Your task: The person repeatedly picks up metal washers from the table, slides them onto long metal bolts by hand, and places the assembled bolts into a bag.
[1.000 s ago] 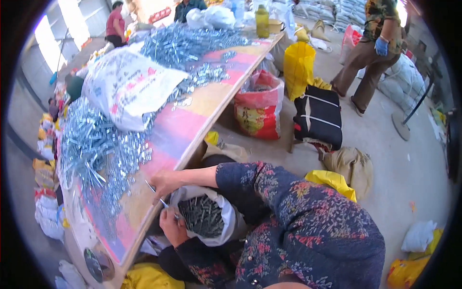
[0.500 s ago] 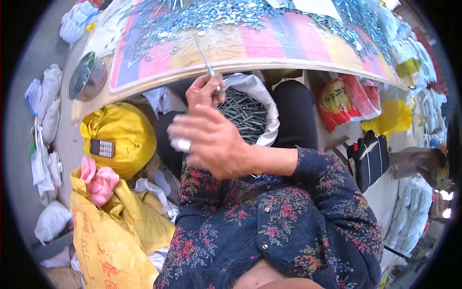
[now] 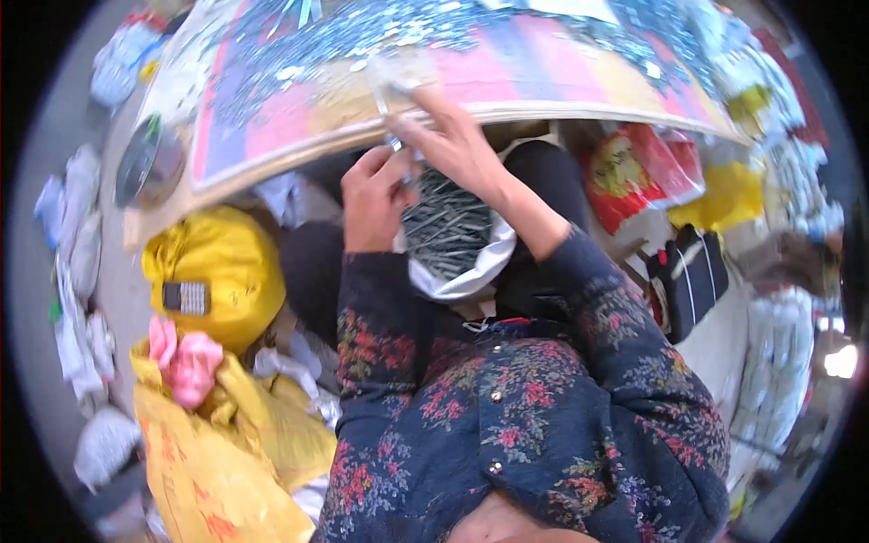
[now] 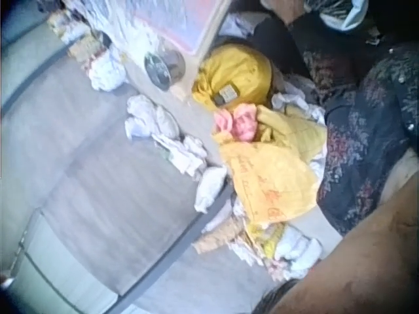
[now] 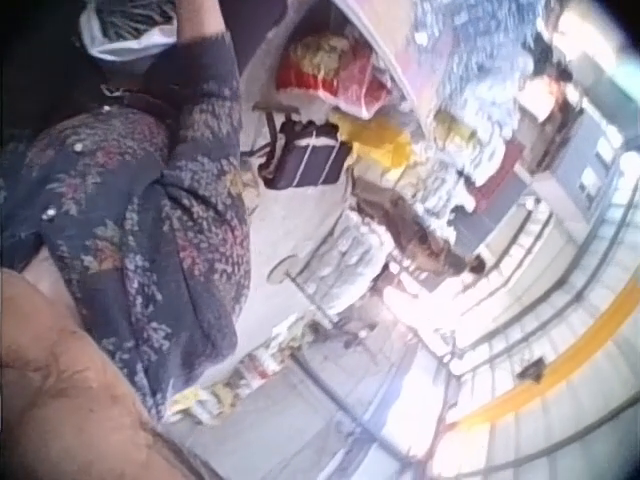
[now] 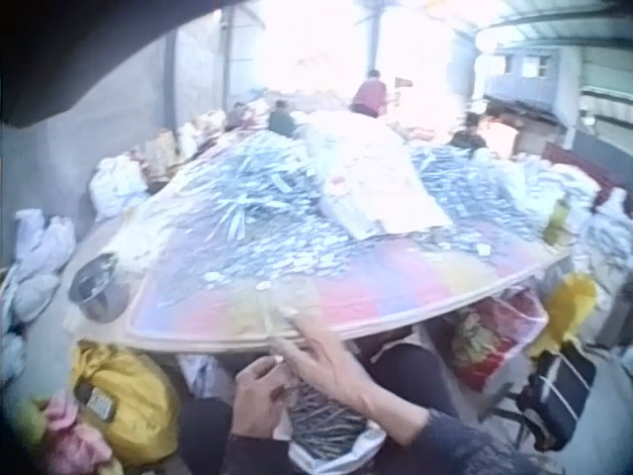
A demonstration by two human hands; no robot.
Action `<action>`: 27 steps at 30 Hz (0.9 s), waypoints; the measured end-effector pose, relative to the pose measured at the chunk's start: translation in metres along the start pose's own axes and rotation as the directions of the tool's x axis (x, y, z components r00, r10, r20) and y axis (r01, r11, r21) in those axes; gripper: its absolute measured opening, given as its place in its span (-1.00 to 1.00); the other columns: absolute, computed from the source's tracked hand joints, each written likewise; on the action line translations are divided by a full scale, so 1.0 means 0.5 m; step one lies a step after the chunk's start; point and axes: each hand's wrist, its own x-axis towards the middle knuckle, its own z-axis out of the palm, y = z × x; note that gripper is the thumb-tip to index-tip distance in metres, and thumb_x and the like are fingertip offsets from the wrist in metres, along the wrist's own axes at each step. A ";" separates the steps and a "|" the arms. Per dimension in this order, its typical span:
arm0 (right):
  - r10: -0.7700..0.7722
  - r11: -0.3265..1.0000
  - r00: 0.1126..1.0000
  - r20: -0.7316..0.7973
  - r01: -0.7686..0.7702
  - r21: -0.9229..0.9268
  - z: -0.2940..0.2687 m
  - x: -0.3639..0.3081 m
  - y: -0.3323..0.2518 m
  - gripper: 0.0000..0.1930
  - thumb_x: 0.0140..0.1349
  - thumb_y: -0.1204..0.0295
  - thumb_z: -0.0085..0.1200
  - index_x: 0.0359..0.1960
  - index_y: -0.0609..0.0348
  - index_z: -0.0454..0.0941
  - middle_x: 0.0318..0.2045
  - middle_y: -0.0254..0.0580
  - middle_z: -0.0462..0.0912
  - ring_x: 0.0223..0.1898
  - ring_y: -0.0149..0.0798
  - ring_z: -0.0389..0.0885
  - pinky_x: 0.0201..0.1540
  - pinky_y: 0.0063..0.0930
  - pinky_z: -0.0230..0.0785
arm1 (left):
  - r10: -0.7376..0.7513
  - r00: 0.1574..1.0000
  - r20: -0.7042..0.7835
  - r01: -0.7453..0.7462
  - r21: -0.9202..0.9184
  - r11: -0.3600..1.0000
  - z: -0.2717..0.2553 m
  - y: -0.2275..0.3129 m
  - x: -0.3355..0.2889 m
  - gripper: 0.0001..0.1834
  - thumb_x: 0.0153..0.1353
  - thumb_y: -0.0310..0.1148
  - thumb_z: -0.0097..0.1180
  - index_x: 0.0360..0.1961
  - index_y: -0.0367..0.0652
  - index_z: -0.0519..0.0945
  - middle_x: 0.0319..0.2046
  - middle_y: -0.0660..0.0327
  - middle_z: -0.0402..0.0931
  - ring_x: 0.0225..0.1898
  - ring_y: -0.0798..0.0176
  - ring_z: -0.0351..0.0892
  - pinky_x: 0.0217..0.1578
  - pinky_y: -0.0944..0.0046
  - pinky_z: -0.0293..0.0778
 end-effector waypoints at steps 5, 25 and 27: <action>0.206 0.891 0.920 0.333 -0.317 0.324 -0.006 -0.052 0.091 -0.81 0.18 0.37 0.02 -0.32 0.25 0.56 -0.42 0.03 0.59 -0.42 -0.07 0.61 -0.34 -0.28 0.45 | -0.220 0.975 -0.034 0.223 0.154 0.963 0.035 0.009 -0.003 -0.74 0.15 -0.34 0.16 -0.21 -0.32 0.59 -0.37 0.25 0.56 -0.47 0.44 0.50 -0.60 0.47 0.35; 0.483 0.809 0.823 0.299 -0.550 0.206 -0.198 -0.178 0.159 -0.77 0.17 0.31 0.10 -0.39 0.27 0.58 -0.52 0.06 0.60 -0.44 -0.06 0.64 -0.35 -0.29 0.46 | -0.043 0.923 -0.383 0.145 0.243 0.959 -0.018 -0.075 -0.158 -0.78 0.26 -0.44 0.08 -0.15 -0.38 0.56 -0.41 0.19 0.59 -0.57 0.50 0.43 -0.58 0.53 0.31; 0.443 0.769 0.825 0.351 -0.551 0.326 -0.152 -0.182 0.162 -0.79 0.21 0.37 0.08 -0.35 0.32 0.56 -0.54 -0.04 0.62 -0.46 -0.29 0.64 -0.38 -0.40 0.45 | 0.010 0.890 -0.456 0.100 0.216 0.971 -0.016 -0.043 -0.196 -0.80 0.28 -0.45 0.06 -0.16 -0.36 0.56 -0.45 0.21 0.57 -0.65 0.53 0.37 -0.63 0.54 0.27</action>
